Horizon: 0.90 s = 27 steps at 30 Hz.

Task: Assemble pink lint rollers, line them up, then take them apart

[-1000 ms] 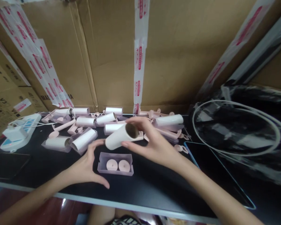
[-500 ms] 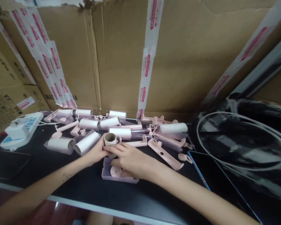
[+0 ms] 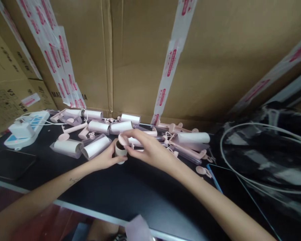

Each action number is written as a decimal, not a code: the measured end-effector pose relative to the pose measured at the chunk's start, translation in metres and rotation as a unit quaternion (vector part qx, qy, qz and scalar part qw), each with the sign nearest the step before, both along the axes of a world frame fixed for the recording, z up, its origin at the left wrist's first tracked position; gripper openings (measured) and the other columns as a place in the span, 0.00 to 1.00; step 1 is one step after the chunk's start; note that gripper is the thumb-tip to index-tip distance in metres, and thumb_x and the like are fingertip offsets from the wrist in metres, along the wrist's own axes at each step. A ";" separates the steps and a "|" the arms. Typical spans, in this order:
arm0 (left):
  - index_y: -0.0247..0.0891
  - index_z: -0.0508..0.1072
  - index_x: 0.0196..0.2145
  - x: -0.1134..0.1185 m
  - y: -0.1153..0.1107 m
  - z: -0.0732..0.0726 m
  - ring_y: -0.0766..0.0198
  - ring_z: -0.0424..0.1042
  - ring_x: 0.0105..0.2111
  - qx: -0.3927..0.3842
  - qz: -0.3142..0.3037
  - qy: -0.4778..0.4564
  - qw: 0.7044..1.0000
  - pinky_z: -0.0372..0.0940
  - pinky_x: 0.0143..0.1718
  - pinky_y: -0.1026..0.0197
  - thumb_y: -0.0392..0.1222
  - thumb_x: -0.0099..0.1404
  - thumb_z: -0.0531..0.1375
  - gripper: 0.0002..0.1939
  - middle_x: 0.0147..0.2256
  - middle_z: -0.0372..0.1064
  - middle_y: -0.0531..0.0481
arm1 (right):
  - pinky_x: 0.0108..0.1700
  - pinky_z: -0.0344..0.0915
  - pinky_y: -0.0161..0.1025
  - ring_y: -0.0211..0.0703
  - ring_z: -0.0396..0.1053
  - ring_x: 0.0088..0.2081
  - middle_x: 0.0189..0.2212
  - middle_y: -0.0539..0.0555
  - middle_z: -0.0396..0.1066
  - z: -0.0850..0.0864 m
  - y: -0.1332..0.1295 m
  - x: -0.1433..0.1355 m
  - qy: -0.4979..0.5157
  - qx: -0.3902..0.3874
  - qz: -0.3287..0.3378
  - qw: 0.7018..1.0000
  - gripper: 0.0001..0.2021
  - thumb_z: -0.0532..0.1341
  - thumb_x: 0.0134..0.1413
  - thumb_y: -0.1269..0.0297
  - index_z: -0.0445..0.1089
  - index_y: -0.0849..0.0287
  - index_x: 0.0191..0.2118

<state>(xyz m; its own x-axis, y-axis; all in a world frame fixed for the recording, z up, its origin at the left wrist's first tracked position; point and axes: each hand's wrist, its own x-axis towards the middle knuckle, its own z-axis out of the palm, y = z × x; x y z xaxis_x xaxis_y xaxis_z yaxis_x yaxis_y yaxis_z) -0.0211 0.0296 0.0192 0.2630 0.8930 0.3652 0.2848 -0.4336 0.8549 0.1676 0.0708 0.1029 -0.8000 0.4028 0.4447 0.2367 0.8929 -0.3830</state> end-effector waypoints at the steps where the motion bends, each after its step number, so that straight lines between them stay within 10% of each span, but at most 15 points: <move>1: 0.35 0.56 0.51 0.000 0.000 0.000 0.54 0.64 0.52 0.002 0.001 0.003 1.000 0.59 0.54 0.52 0.41 0.59 0.61 0.25 0.51 0.62 0.40 | 0.52 0.66 0.47 0.47 0.67 0.50 0.49 0.57 0.69 -0.004 0.001 -0.003 -0.010 0.014 0.006 1.000 0.15 0.57 0.58 0.64 0.65 0.56 0.51; 11: 0.37 0.31 0.62 -0.003 -0.009 -0.004 0.52 0.56 0.59 0.088 0.054 0.093 0.990 0.56 0.58 0.48 0.36 0.63 0.56 0.41 0.59 0.51 0.33 | 0.45 0.68 0.46 0.50 0.67 0.46 0.48 0.64 0.67 -0.023 -0.009 -0.012 -0.058 0.145 -0.018 0.988 0.15 0.51 0.62 0.66 0.66 0.63 0.50; 27: 0.38 0.41 0.60 -0.011 0.000 -0.012 0.51 0.49 0.61 0.183 0.083 0.180 0.963 0.47 0.62 0.45 0.47 0.66 0.53 0.32 0.61 0.41 0.40 | 0.62 0.49 0.44 0.39 0.43 0.64 0.61 0.62 0.51 -0.099 -0.003 -0.031 0.066 0.128 -0.092 0.985 0.19 0.45 0.65 0.62 0.49 0.62 0.59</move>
<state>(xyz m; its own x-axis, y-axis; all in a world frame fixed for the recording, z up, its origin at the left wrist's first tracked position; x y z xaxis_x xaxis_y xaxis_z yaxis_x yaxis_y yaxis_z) -0.0318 0.0297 0.0075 0.2953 0.7629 0.5751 0.6253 -0.6095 0.4874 0.1369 0.0677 0.0041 -0.6529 0.3964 0.6454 0.3660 0.9112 -0.1894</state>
